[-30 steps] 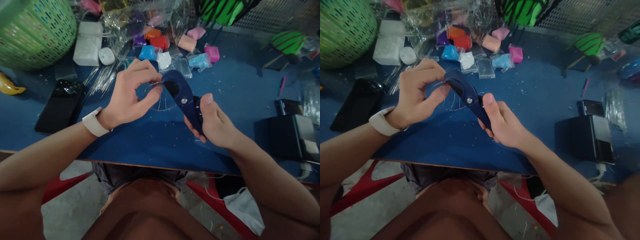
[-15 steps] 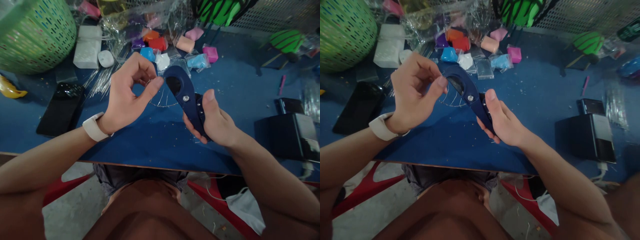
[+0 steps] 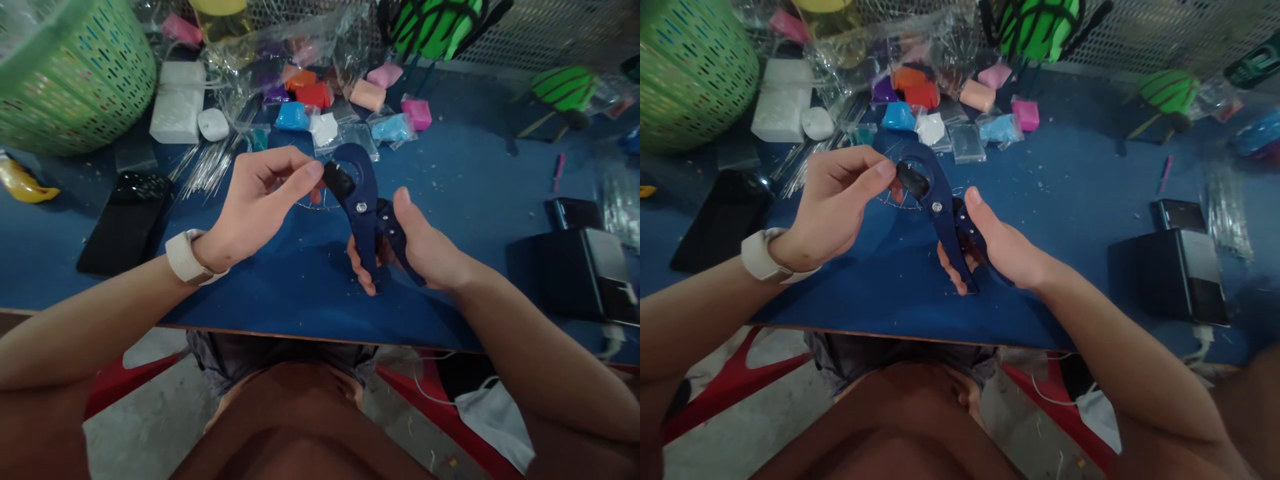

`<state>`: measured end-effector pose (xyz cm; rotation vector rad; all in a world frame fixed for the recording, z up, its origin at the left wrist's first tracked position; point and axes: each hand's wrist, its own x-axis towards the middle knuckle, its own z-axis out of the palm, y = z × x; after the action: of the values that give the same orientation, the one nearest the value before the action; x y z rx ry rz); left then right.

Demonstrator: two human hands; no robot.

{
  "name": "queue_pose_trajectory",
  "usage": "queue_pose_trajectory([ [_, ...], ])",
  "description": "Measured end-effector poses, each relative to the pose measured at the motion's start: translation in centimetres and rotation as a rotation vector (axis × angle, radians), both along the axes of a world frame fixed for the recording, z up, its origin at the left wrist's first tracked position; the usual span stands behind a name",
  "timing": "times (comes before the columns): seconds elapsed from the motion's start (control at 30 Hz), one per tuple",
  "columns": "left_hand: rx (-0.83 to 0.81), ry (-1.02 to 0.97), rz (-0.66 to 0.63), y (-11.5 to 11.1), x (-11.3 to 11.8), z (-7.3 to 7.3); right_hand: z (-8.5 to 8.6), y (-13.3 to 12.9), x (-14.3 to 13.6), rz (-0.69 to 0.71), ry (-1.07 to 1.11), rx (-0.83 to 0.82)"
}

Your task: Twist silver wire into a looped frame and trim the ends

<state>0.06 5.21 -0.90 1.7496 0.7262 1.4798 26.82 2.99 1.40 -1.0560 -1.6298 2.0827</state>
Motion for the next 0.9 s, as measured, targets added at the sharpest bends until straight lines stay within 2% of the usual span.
queue_pose_trajectory([
  [0.3, 0.312, 0.282, 0.113, -0.4, -0.9, 1.1, 0.6, 0.3, 0.1, 0.186, 0.163, -0.211],
  [0.47, 0.407, 0.301, 0.134, 0.0, -1.1, 0.6, 1.0, 0.4, 0.3, 0.214, 0.126, -0.181],
  [0.9, 0.416, 0.254, 0.171, -1.0, -0.3, 1.0, 0.0, 0.3, 0.1, 0.213, 0.182, -0.096],
])
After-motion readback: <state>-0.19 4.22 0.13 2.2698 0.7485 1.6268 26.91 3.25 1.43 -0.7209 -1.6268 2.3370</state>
